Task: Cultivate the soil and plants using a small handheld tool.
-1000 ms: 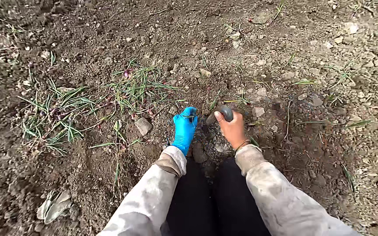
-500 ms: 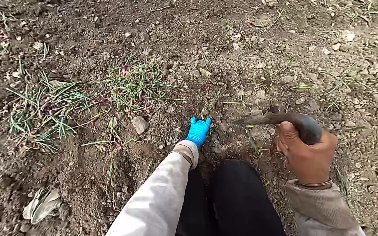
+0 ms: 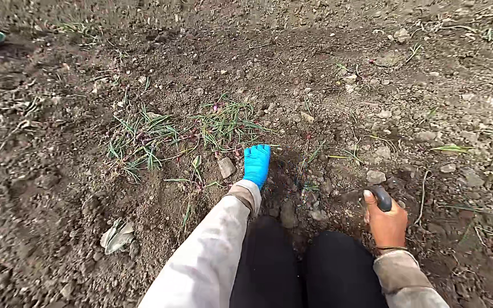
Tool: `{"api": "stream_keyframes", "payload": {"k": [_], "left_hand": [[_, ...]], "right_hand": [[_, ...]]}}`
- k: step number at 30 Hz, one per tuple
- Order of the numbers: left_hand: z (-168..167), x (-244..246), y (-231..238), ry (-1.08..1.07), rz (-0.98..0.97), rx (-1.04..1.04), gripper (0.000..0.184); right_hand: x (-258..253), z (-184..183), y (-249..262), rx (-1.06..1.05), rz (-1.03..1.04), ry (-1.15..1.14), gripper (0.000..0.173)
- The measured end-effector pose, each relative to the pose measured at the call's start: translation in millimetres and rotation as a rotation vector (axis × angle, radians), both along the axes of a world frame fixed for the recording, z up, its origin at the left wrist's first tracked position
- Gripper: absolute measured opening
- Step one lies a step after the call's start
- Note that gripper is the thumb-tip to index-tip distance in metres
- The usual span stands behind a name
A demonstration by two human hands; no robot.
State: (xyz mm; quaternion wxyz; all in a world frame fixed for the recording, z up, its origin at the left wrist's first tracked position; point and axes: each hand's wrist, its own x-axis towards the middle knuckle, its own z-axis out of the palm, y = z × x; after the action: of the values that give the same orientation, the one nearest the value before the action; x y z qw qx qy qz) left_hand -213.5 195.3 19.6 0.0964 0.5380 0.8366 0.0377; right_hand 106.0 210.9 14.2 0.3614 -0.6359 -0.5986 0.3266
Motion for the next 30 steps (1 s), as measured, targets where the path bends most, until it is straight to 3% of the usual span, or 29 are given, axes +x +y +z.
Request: {"api": "stream_keyframes", "payload": {"k": [3,5,9,11,15,17,23,25,27,30], "left_hand": [[0,-48,0,0.037,0.186,-0.262,0.025],[-10,-62,-2,-0.043,0.257,-0.364,0.028],[-27,-80,-6,-0.14,0.247,-0.343,0.028],[-22,-86,-10,-0.181,0.261,-0.321,0.03],[9,-74,-30,-0.237,0.224,-0.221,0.039],[23,-62,-43,-0.332,0.206,-0.139,0.039],[25,-2,-73,-1.007,0.262,0.2,0.014],[16,31,-71,-1.117,0.254,0.238,0.01],[4,66,-68,-1.036,0.188,0.174,0.011],[-21,108,-63,-0.578,-0.112,-0.019,0.022]], "right_hand": [[9,48,-48,0.218,-0.047,0.05,0.036],[20,84,-77,0.332,0.052,0.17,0.027],[16,132,-99,0.275,0.26,0.375,0.019],[-9,112,-95,0.225,0.249,0.371,0.023],[-75,-4,-100,0.089,0.221,0.074,0.031],[-95,-26,-103,0.11,0.22,0.0,0.029],[-95,-16,-94,-0.033,0.24,-0.014,0.029],[-91,-11,-89,-0.124,0.267,-0.022,0.031],[-81,-6,-95,-0.127,0.229,0.031,0.032],[-56,25,-111,0.05,0.055,0.208,0.026]]}}
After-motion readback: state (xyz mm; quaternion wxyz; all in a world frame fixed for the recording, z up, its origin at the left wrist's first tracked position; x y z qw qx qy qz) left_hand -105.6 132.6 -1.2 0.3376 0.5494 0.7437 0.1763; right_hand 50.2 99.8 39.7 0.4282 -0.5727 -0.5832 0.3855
